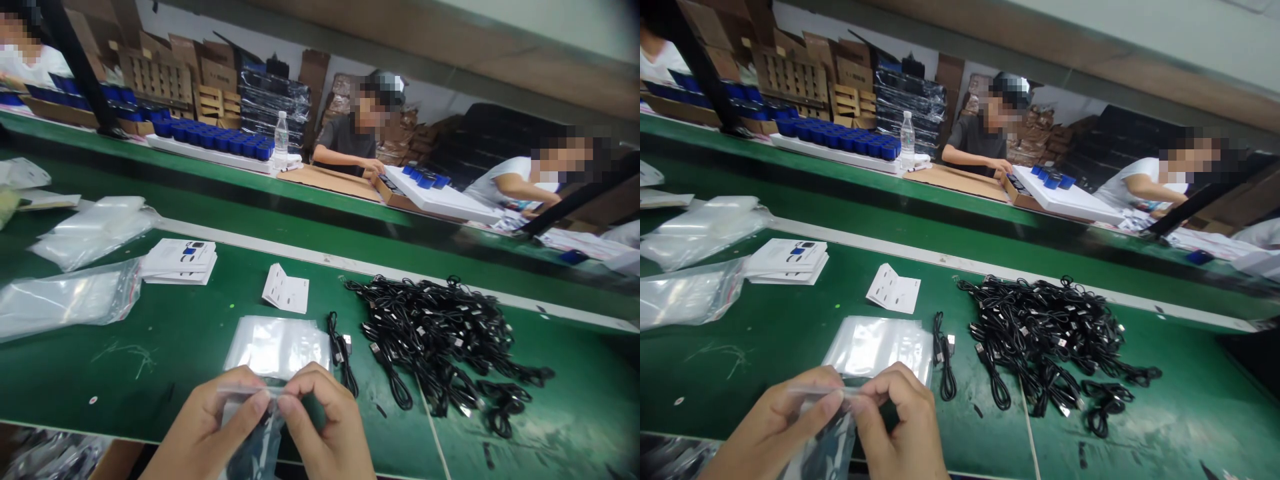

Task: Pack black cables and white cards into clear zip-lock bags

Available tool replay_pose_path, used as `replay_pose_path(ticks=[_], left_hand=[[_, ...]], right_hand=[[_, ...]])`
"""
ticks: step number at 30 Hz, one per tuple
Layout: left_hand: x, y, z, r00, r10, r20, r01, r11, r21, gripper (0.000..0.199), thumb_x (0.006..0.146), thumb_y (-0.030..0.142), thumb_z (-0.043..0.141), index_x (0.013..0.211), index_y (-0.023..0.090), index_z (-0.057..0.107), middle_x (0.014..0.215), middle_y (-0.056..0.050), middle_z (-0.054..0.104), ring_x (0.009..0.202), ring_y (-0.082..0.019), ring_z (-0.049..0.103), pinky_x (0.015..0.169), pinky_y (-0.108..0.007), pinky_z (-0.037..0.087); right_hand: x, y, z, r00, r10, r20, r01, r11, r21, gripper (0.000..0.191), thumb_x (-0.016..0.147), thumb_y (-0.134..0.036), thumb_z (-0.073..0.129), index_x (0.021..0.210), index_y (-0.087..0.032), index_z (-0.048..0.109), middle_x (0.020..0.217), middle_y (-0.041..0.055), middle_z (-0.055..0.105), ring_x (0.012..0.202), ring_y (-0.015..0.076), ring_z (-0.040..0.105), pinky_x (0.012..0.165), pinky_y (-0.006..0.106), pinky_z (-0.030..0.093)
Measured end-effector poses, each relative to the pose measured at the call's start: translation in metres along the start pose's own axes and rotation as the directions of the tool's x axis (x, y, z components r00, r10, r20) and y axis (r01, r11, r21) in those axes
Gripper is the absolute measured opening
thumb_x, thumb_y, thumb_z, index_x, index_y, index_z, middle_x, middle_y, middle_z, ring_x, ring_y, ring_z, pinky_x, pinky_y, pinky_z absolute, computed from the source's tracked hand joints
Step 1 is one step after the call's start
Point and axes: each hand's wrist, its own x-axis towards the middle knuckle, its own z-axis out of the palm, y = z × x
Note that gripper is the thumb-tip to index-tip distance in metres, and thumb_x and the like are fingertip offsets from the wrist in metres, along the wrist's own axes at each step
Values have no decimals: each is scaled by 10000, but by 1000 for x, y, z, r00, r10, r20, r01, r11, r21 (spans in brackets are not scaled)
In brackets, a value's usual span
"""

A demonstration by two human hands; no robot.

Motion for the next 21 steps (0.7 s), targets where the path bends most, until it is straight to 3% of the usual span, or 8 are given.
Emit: replay_pose_path(ticks=[6, 11, 15, 18, 21], left_hand=[[-1, -4, 5, 991, 1, -134, -4, 1000, -19, 216, 716, 436, 631, 676, 231, 682, 643, 29, 616, 639, -150, 569, 622, -209, 444], [-3, -2, 7, 995, -10, -101, 6, 999, -41, 214, 720, 420, 642, 649, 223, 683, 630, 31, 612, 584, -129, 539, 594, -203, 439], [-3, -2, 5, 997, -9, -81, 6, 999, -36, 264, 735, 445, 626, 622, 210, 668, 580, 39, 555, 538, -114, 497, 523, -196, 398], [-3, -2, 5, 993, -53, -105, 48, 998, -52, 275, 716, 472, 633, 646, 206, 650, 538, 51, 521, 508, -107, 473, 493, -190, 381], [-3, -2, 4, 992, -58, -115, 51, 997, -61, 277, 686, 483, 657, 660, 208, 637, 521, 50, 516, 496, -113, 462, 471, -194, 386]], right_hand=[[-3, -1, 1, 998, -26, -48, 27, 1000, 10, 118, 801, -143, 552, 715, -187, 620, 654, -6, 574, 605, 115, 553, 577, 208, 419], [-4, -1, 4, 993, -74, -92, 73, 997, -7, 150, 821, -164, 538, 691, -185, 612, 629, -3, 561, 579, 120, 538, 555, 223, 394], [-6, 1, 5, 997, 66, -35, -62, 991, 115, 181, 840, -272, 555, 695, -181, 612, 630, -2, 550, 580, 122, 514, 557, 225, 394], [-8, 4, 7, 977, 215, 10, -211, 946, 248, 262, 831, -420, 580, 750, -173, 613, 606, -16, 520, 568, 122, 463, 550, 230, 376], [-10, 8, 9, 958, 285, 20, -278, 915, 294, 344, 818, -489, 585, 697, -167, 580, 599, -22, 480, 567, 116, 416, 541, 232, 341]])
